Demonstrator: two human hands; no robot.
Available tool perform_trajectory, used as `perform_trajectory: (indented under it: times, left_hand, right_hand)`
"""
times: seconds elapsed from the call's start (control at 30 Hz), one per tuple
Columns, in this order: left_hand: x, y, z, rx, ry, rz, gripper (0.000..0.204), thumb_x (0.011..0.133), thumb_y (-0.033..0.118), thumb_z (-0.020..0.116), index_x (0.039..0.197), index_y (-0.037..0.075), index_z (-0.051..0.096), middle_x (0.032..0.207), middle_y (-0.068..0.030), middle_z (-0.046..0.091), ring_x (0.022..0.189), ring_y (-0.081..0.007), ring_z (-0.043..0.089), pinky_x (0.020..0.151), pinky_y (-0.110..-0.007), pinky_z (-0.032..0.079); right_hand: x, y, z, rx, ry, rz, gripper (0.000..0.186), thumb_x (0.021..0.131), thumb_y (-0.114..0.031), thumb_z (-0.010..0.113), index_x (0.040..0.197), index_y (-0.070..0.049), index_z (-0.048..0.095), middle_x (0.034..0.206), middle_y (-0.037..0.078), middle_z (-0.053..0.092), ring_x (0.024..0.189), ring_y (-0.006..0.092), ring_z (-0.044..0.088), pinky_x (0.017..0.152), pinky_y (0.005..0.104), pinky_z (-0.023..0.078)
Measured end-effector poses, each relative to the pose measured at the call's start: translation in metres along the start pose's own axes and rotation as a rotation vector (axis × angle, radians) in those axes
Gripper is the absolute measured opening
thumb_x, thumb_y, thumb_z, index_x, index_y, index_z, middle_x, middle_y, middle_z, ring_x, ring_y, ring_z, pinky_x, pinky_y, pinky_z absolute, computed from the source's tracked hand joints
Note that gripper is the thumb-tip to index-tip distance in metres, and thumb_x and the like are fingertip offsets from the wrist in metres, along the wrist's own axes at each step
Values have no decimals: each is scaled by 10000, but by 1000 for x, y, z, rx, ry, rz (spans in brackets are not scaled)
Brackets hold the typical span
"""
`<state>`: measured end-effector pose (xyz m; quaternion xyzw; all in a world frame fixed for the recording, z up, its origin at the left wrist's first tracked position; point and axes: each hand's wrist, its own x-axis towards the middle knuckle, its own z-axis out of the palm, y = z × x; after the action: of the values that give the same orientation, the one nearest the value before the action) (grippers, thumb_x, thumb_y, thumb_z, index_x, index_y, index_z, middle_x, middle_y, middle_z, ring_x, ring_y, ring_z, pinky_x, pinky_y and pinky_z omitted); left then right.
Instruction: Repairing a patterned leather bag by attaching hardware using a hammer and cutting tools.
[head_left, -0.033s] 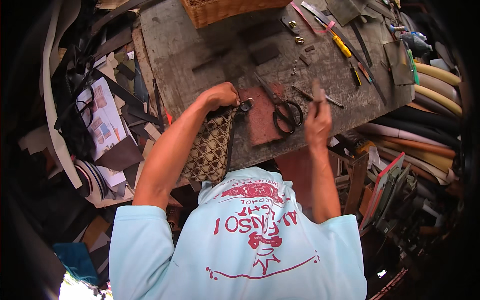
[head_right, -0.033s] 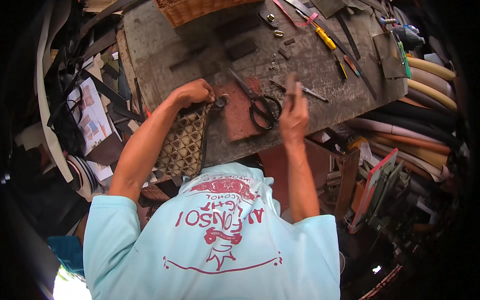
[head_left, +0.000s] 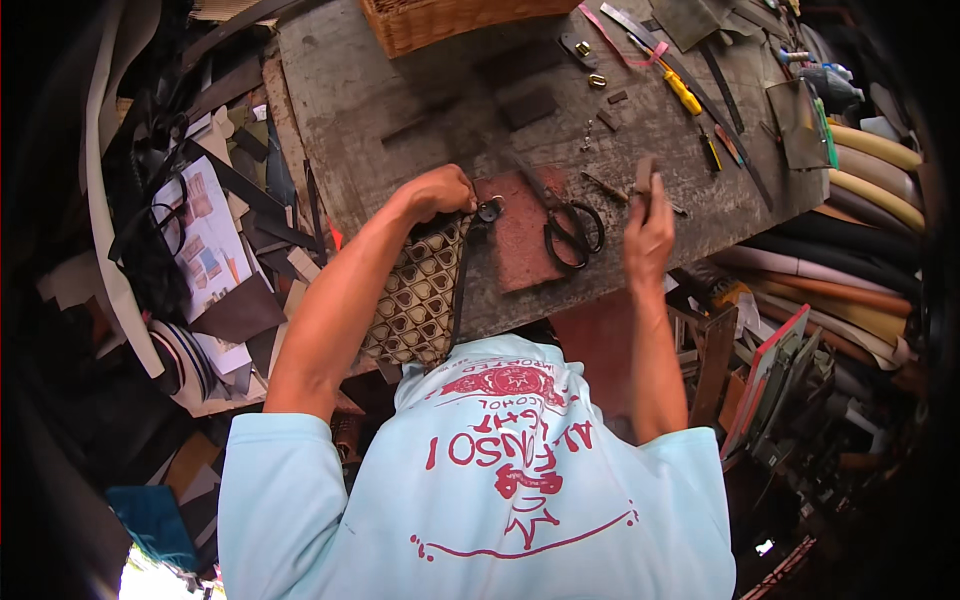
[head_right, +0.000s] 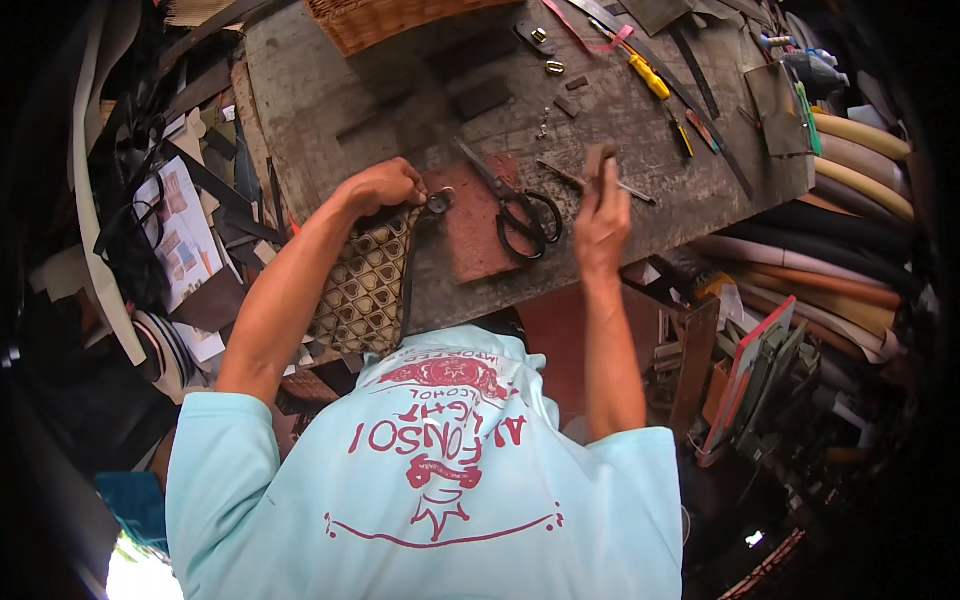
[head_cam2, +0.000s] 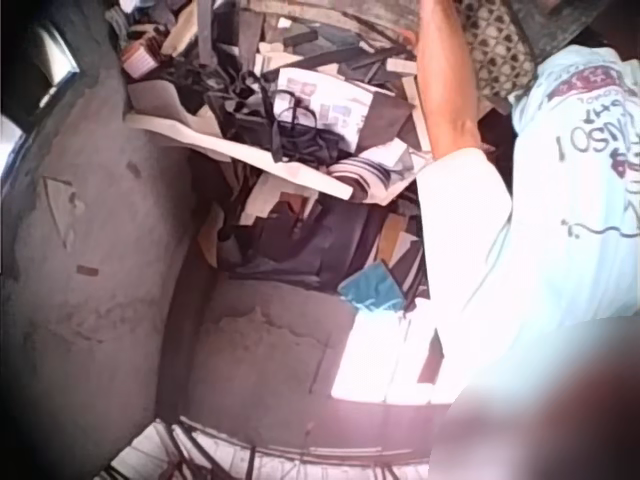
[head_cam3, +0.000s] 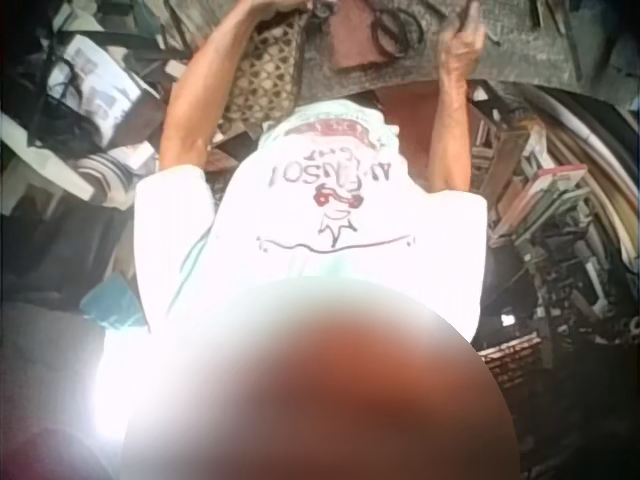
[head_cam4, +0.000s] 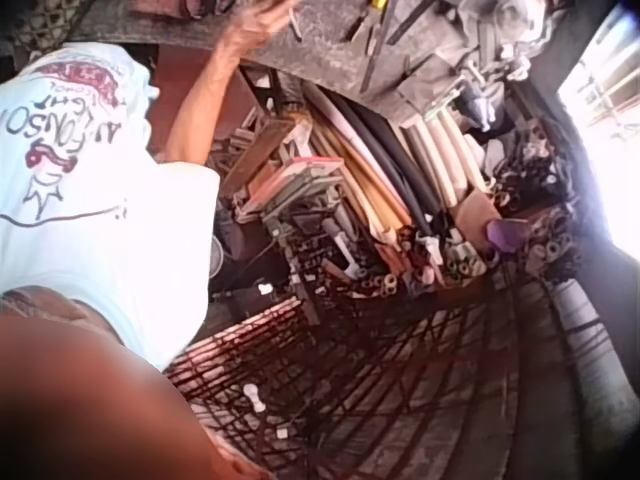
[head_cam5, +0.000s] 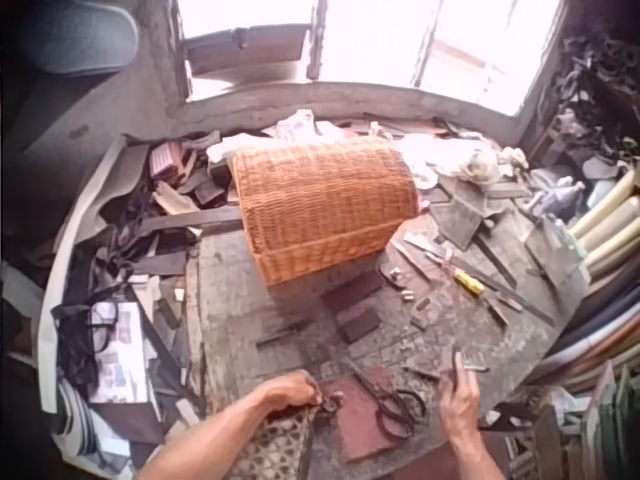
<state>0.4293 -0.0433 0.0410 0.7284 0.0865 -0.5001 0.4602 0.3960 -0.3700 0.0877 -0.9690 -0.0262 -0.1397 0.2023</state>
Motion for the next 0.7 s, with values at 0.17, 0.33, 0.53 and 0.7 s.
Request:
perform_trajectory:
  times: [0.17,0.33,0.53,0.7]
  left_hand:
    - [-5,22,-7,-23,33,-88,167,856,111,698,982,3,709,896,-82,678,869,-194,595,779,-363,466]
    - [7,-3,-5,-144,39,-138,131,873,92,684,968,3,702,885,-68,671,843,-174,591,755,-339,470]
    - [-6,18,-4,-132,12,-180,87,869,99,687,903,22,668,834,-41,640,800,-133,560,715,-286,452]
    - [0,-7,0,-216,-11,8,161,855,157,717,863,16,640,767,-22,602,734,-124,536,649,-291,439]
  right_hand:
    - [41,118,28,-305,-114,163,416,964,-160,585,1378,-140,559,1149,200,576,977,381,607,879,476,476]
    - [17,1,27,29,39,-426,321,861,-72,627,1178,-23,635,1025,177,620,965,358,601,916,476,466]
    - [-64,-109,63,391,-320,-298,389,803,9,592,1188,59,610,1025,167,596,950,299,598,821,377,509]
    - [-67,-111,70,319,-313,-395,441,790,-22,576,1209,116,579,1074,165,569,963,295,571,818,379,491]
